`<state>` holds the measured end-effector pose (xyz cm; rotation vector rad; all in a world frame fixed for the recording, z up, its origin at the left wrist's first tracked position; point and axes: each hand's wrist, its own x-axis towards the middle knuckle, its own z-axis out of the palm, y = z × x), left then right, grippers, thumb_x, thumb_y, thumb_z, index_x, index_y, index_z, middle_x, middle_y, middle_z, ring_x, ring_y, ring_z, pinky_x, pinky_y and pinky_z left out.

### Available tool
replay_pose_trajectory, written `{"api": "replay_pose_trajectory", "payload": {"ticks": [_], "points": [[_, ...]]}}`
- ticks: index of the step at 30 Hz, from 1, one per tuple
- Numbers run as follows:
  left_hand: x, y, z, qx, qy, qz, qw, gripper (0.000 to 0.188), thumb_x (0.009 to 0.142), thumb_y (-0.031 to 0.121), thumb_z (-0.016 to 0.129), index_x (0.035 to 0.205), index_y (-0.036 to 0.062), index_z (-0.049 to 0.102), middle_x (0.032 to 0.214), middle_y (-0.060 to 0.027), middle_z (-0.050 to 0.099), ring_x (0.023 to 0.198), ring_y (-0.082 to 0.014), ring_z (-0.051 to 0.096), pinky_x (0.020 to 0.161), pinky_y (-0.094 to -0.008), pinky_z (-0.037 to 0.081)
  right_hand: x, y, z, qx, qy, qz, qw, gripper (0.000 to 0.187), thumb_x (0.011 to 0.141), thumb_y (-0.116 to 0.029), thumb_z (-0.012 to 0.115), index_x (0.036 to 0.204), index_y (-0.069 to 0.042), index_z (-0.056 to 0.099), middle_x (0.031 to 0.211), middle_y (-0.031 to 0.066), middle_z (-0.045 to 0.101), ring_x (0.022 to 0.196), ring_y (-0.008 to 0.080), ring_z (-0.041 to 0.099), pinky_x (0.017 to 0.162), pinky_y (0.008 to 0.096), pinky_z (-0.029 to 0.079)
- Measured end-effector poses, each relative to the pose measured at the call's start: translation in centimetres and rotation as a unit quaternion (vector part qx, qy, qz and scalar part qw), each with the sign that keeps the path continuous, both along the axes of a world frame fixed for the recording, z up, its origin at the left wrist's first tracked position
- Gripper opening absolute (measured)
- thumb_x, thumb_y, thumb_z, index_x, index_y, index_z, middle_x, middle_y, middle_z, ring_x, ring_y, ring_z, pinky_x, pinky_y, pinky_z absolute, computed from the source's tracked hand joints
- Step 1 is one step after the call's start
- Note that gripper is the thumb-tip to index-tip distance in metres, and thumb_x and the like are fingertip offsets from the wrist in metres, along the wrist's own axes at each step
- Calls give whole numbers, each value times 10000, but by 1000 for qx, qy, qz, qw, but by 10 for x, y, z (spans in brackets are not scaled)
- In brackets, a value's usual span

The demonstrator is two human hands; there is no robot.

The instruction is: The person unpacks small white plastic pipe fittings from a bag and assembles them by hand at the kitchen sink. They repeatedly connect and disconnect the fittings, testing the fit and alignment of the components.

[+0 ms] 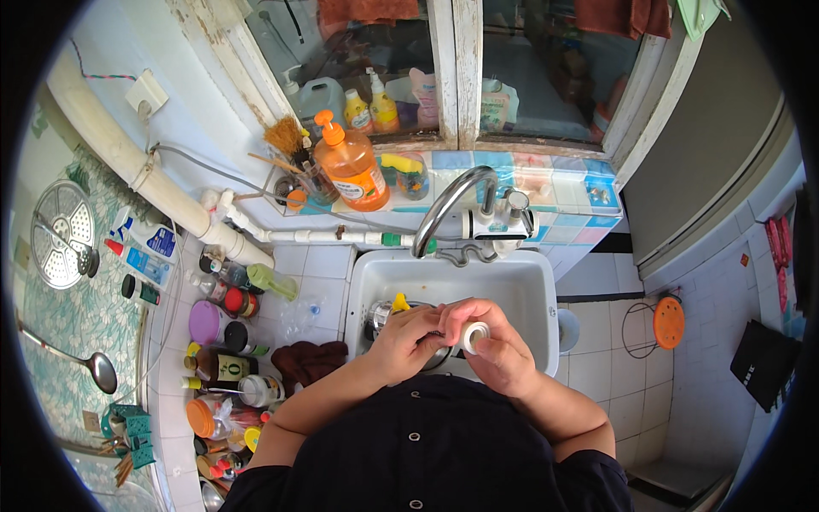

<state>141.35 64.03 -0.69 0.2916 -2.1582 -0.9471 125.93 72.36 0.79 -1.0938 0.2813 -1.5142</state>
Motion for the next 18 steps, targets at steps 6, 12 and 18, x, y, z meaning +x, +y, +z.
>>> {"api": "replay_pose_trajectory", "payload": {"ticks": [6, 12, 18], "points": [[-1, -2, 5, -53, 4, 8, 999, 190, 753, 98, 689, 900, 54, 577, 833, -68, 635, 712, -263, 614, 587, -333, 480, -4, 4, 8, 53, 20, -15, 998, 307, 835, -50, 433, 1141, -50, 460, 1002, 99, 535, 1013, 227, 474, 1081, 431, 166], [2, -7, 7, -105, -45, 32, 993, 208, 745, 132, 702, 896, 59, 579, 815, -58, 642, 706, -246, 621, 578, -332, 482, -29, 1, 16, 136, 103, 35, 985, 230, 884, 12, 436, 1084, -19, 546, 1179, 105, 539, 1125, 186, 481, 987, 315, 337], [1, -5, 3, -124, -36, 48, 991, 218, 732, 125, 706, 892, 56, 575, 779, -57, 631, 677, -236, 609, 567, -334, 475, -29, 2, 13, 182, 101, 17, 978, 233, 843, 81, 454, 1005, -8, 597, 1149, 112, 587, 1102, 162, 516, 951, 280, 373]]}}
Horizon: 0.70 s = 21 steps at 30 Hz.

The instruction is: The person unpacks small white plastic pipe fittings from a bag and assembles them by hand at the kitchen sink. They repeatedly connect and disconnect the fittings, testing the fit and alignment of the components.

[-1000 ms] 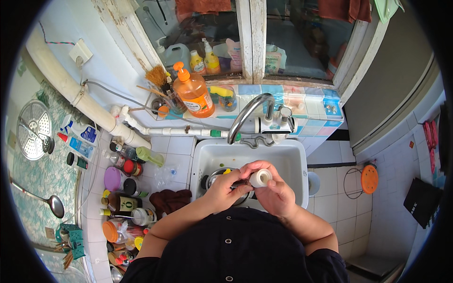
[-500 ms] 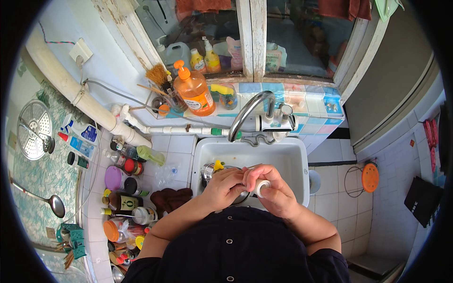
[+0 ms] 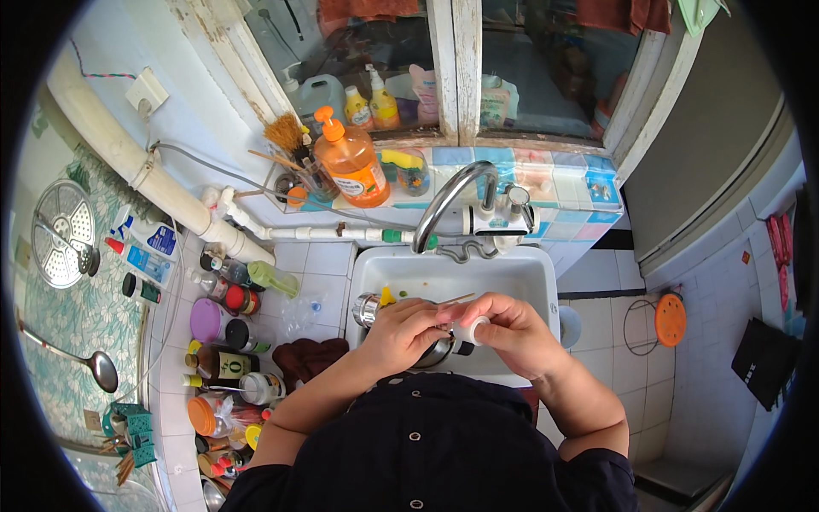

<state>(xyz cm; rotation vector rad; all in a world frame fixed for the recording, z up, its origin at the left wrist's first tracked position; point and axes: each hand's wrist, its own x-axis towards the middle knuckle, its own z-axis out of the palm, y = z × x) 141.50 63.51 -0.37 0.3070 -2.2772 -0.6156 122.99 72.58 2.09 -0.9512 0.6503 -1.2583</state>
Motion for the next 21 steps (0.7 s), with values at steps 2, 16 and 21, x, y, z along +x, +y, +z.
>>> {"api": "replay_pose_trajectory", "payload": {"ticks": [2, 16, 21], "points": [[0, 0, -3, -10, -9, 12, 1000, 221, 721, 113, 708, 889, 57, 576, 771, -58, 627, 671, -237, 606, 565, -336, 473, 3, 0, -1, 8, -19, -12, 1000, 242, 830, 100, 448, 980, -5, 605, 1140, 119, 598, 1102, 163, 522, 950, 280, 377], [15, -17, -71, 213, -44, 89, 972, 229, 798, 66, 649, 1000, 6, 559, 881, -137, 633, 799, -302, 628, 691, -321, 494, 26, -50, -47, 154, -73, -70, 983, 216, 780, 86, 480, 924, -28, 594, 1106, 140, 611, 1021, 189, 561, 932, 302, 411], [16, -27, -74, 128, -15, 90, 988, 248, 746, 18, 657, 978, 18, 570, 868, -141, 622, 760, -306, 618, 667, -331, 487, 22, -61, -44, 98, 73, -65, 990, 152, 770, 33, 561, 913, -4, 599, 1044, 107, 626, 974, 159, 567, 891, 292, 432]]}}
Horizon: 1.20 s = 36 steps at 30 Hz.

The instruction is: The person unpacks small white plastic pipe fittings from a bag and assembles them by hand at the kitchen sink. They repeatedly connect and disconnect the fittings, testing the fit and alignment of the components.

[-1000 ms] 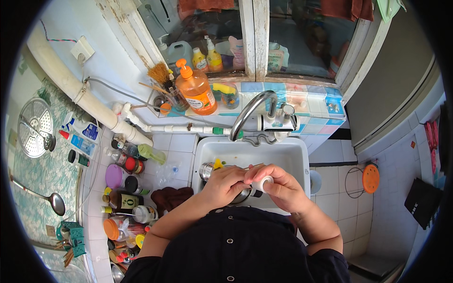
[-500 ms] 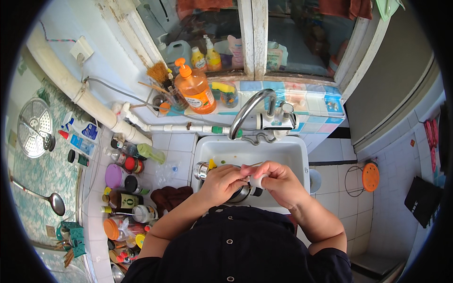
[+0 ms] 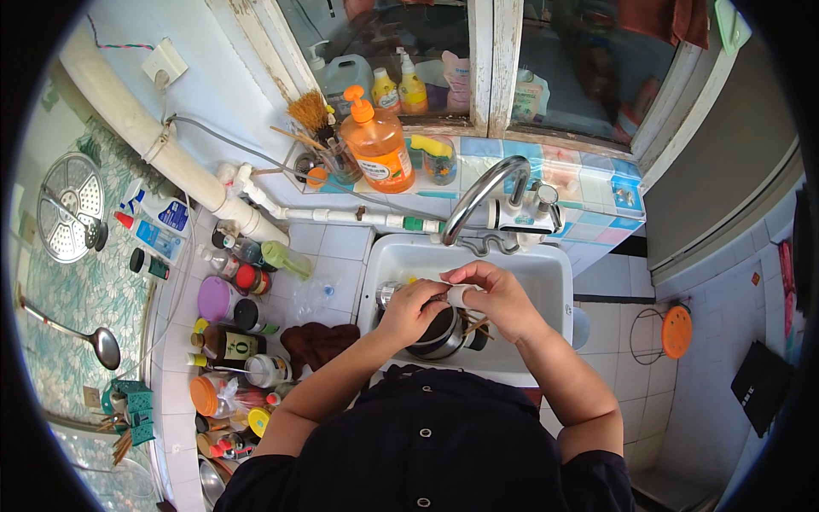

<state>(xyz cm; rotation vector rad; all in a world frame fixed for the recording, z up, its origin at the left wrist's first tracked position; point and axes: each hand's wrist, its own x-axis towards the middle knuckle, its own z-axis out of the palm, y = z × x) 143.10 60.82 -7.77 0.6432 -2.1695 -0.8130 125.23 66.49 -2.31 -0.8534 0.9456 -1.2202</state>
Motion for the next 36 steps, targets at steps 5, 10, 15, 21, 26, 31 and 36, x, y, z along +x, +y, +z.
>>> {"api": "replay_pose_trajectory", "payload": {"ticks": [5, 10, 15, 21, 26, 31, 36], "points": [[2, -1, 1, 12, -15, -10, 1000, 261, 734, 2, 653, 979, 19, 566, 864, -133, 617, 760, -315, 608, 670, -345, 484, -5, -3, -9, 15, 30, 7, 999, 144, 765, 7, 593, 908, 5, 604, 984, 79, 630, 949, 142, 566, 871, 278, 433], [-2, -5, -3, 7, 16, -3, 1000, 270, 726, 2, 654, 977, 20, 555, 889, -141, 609, 785, -312, 599, 677, -360, 473, 4, -2, -2, 9, 33, -34, 999, 154, 758, 34, 585, 908, 0, 600, 971, 80, 627, 927, 139, 570, 858, 276, 439], [-4, -6, -3, -39, -15, -2, 999, 265, 719, -2, 653, 965, 21, 559, 875, -142, 606, 767, -315, 591, 658, -362, 469, 0, -5, -9, 23, 6, -30, 999, 152, 752, 24, 601, 903, 9, 602, 952, 79, 629, 908, 137, 572, 845, 271, 443], [-5, -6, -2, -67, -16, -7, 998, 245, 718, 9, 659, 943, 23, 564, 830, -129, 602, 734, -306, 590, 628, -362, 468, -6, -1, -14, 37, 68, -23, 997, 140, 772, 21, 608, 908, -11, 606, 955, 61, 625, 881, 123, 575, 809, 259, 459], [-5, -7, -6, -48, -29, -6, 998, 217, 741, 48, 662, 934, 35, 563, 818, -117, 611, 728, -307, 594, 622, -374, 472, -14, 0, -1, -2, 234, 20, 972, 147, 800, -34, 619, 944, -8, 630, 887, 33, 621, 833, 101, 564, 765, 250, 462], [-8, -7, -7, 7, -21, 14, 1000, 240, 754, 18, 660, 975, 9, 567, 852, -149, 608, 759, -295, 618, 670, -331, 495, -18, -3, -4, 25, 174, 4, 984, 171, 823, -84, 638, 973, -3, 631, 911, 38, 623, 839, 98, 566, 764, 243, 461], [-9, -8, -8, 71, -20, 37, 997, 250, 805, 55, 644, 1032, 9, 550, 908, -144, 635, 818, -252, 642, 722, -314, 500, -9, -8, -13, 22, 138, -36, 990, 216, 854, -103, 618, 1044, 1, 614, 968, 54, 626, 915, 112, 569, 824, 259, 460]]}}
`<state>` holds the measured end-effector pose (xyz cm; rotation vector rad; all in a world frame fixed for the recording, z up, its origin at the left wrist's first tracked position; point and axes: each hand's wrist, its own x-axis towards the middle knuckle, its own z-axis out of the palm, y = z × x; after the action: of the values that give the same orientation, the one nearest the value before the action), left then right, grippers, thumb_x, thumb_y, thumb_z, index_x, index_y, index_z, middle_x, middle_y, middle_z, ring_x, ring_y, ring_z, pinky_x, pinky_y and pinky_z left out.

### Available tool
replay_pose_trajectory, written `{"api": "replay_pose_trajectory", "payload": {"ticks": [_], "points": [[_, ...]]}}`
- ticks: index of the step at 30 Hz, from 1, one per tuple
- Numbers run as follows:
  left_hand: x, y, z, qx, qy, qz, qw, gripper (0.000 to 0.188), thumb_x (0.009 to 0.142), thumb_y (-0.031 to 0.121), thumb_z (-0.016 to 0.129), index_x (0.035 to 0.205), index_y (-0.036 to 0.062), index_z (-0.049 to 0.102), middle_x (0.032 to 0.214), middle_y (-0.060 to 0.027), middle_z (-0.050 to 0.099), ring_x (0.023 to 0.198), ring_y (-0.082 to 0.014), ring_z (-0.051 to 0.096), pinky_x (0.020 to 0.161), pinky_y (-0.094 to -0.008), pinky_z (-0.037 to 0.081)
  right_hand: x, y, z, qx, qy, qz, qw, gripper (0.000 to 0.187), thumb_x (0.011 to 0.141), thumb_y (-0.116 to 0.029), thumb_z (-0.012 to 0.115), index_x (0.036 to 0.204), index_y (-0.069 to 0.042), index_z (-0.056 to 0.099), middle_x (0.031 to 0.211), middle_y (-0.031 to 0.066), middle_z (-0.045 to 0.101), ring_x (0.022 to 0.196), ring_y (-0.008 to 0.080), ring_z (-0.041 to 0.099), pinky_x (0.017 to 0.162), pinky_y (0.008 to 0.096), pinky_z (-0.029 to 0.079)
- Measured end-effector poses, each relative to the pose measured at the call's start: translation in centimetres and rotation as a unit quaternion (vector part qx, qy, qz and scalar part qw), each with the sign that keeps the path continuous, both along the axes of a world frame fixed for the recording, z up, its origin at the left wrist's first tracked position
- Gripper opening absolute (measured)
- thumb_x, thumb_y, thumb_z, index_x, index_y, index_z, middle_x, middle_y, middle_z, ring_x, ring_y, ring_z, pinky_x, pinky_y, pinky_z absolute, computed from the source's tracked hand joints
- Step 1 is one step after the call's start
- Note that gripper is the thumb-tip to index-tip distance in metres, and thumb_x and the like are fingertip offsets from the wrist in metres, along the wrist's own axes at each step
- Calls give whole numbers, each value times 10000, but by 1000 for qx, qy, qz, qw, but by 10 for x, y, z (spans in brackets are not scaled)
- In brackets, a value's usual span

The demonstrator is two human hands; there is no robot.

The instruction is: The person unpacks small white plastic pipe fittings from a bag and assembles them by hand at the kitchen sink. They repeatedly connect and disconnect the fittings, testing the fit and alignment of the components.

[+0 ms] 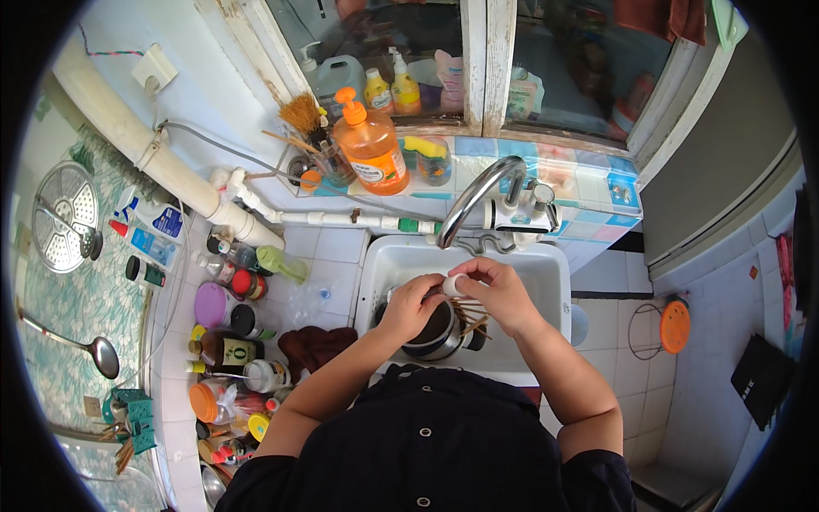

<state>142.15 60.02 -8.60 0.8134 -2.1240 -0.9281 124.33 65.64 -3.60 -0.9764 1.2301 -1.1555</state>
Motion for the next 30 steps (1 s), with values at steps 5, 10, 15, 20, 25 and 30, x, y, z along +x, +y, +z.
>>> {"api": "replay_pose_trajectory", "payload": {"ticks": [5, 10, 15, 20, 25, 30], "points": [[0, -17, -19, 120, 54, 15, 991, 253, 858, 88, 607, 1091, 27, 526, 948, -144, 641, 883, -227, 637, 767, -303, 487, 4, 0, -3, -23, -156, -28, 987, 276, 913, -106, 518, 1174, -18, 542, 1140, 67, 578, 1089, 154, 517, 915, 315, 439], [-4, -32, -35, 177, 79, 1, 981, 261, 868, 79, 599, 1108, 14, 516, 953, -115, 647, 894, -185, 629, 797, -292, 480, -5, 4, -20, 23, -109, -10, 994, 296, 914, -100, 508, 1193, -3, 514, 1175, 77, 551, 1112, 161, 492, 890, 290, 431], [-7, -40, -27, 179, 95, -15, 979, 273, 873, 72, 595, 1124, 8, 506, 971, -101, 647, 925, -162, 616, 813, -282, 477, -7, 7, -20, 28, -108, -14, 994, 254, 900, -98, 514, 1141, -28, 551, 1149, 50, 568, 1072, 143, 509, 883, 287, 413], [-9, -41, -20, 178, 105, -25, 978, 272, 882, 66, 580, 1133, 2, 496, 985, -102, 643, 929, -165, 613, 826, -284, 473, -10, 9, -21, 24, -101, -11, 995, 244, 900, -95, 512, 1128, -25, 558, 1111, 54, 579, 1052, 138, 520, 866, 284, 417], [-11, -41, -11, 231, 134, -41, 963, 258, 891, 50, 559, 1135, -4, 494, 998, -90, 640, 931, -154, 609, 839, -281, 469, -12, 9, -18, 23, -100, -10, 995, 236, 901, -96, 509, 1119, -25, 563, 1095, 52, 589, 1036, 130, 527, 859, 278, 417], [-10, -43, -7, 237, 130, -54, 961, 270, 894, 48, 553, 1151, -10, 491, 1006, -84, 635, 933, -145, 604, 848, -278, 463, -13, 6, -16, 16, -88, -1, 996, 231, 904, -97, 504, 1114, -25, 565, 1085, 50, 597, 1029, 131, 530, 862, 282, 416]]}}
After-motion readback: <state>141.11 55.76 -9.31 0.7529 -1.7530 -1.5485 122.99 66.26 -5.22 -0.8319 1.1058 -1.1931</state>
